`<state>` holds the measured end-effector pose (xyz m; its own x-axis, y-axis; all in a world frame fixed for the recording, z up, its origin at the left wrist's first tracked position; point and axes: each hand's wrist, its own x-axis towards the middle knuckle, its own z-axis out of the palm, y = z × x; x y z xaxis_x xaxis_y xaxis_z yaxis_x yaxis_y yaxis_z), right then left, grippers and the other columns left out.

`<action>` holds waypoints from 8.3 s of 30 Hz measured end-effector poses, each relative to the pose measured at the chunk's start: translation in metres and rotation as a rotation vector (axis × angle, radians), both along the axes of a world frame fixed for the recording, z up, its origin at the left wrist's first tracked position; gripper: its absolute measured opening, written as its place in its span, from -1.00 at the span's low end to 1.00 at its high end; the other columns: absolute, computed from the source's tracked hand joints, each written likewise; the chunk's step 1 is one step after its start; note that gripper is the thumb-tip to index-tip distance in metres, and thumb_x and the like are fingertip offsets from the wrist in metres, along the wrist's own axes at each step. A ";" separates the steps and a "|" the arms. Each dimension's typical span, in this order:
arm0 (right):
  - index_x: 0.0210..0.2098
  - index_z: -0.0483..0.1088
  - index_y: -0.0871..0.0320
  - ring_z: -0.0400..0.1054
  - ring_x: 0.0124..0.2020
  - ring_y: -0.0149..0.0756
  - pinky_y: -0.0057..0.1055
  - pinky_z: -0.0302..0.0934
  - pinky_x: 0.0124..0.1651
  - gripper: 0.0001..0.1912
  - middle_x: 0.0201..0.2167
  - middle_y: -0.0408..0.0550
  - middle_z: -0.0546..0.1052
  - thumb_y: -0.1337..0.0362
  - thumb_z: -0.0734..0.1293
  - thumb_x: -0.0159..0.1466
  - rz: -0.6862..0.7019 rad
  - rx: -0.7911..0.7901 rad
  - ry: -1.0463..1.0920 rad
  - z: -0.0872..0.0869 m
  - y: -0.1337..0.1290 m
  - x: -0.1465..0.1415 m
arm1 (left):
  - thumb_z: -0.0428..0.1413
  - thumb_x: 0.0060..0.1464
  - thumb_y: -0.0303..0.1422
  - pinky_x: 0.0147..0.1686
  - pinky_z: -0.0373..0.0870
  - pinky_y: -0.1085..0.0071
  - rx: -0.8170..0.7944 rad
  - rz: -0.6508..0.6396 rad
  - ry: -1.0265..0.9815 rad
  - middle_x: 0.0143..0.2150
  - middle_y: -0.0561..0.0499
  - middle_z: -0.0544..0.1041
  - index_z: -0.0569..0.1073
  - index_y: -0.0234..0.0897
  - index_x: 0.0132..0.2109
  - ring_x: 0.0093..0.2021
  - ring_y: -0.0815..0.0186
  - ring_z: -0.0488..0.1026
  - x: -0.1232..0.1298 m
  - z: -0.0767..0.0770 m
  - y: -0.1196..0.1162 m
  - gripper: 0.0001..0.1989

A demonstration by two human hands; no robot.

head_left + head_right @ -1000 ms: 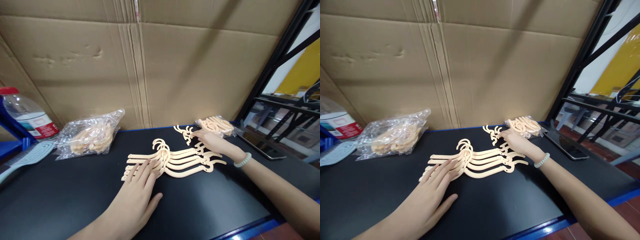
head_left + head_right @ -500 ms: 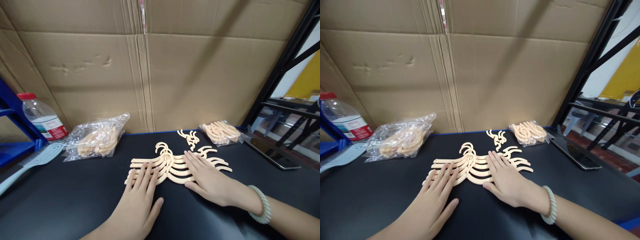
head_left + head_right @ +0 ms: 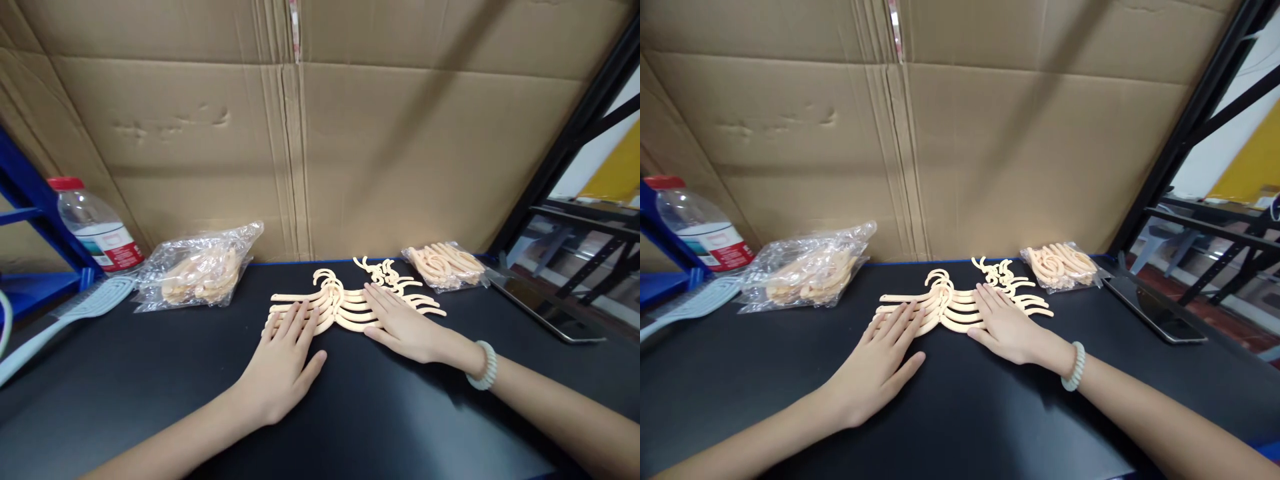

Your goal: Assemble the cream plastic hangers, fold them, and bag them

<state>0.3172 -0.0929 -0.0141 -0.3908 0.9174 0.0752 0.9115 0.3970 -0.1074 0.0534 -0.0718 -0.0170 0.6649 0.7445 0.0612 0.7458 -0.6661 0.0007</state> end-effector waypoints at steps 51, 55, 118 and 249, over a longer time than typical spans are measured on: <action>-0.18 0.48 0.06 0.37 -0.13 -0.16 -0.13 0.28 -0.07 -0.80 -0.23 0.01 0.53 0.34 0.23 0.29 0.163 0.349 0.382 -0.010 0.003 0.004 | -0.02 0.12 -0.45 0.01 0.28 0.14 0.067 -0.177 -0.369 -0.02 -0.06 0.48 0.41 -0.20 -0.05 0.02 0.14 0.38 -0.016 0.012 -0.001 -0.74; -0.17 0.47 0.07 0.36 -0.11 -0.16 -0.12 0.28 -0.04 -0.81 -0.21 0.01 0.52 0.35 0.24 0.29 0.157 0.337 0.384 -0.008 0.002 0.003 | 0.00 0.11 -0.46 0.03 0.28 0.14 0.066 -0.174 -0.370 -0.02 -0.05 0.48 0.41 -0.19 -0.04 0.03 0.15 0.38 -0.015 0.013 0.000 -0.74; -0.40 0.52 0.20 0.41 -0.51 -0.24 -0.40 0.18 -0.43 -0.72 -0.51 0.02 0.57 0.15 0.27 0.24 -0.327 0.280 0.042 0.016 0.057 0.064 | -0.09 0.21 -0.50 -0.11 0.36 0.30 -0.128 -0.529 -0.362 -0.11 -0.10 0.48 0.42 -0.28 -0.04 -0.12 0.21 0.38 -0.025 0.015 0.005 -0.74; -0.22 0.38 0.13 0.49 -0.29 -0.30 -0.43 0.37 -0.20 -0.82 -0.32 -0.08 0.57 0.50 0.30 0.22 0.153 0.834 0.422 0.032 -0.035 -0.020 | 0.33 -0.14 -0.46 -0.43 0.26 0.57 -1.075 0.142 -1.681 -0.48 0.12 0.44 0.34 -0.31 -0.45 -0.49 0.46 0.35 -0.017 0.035 -0.003 -0.74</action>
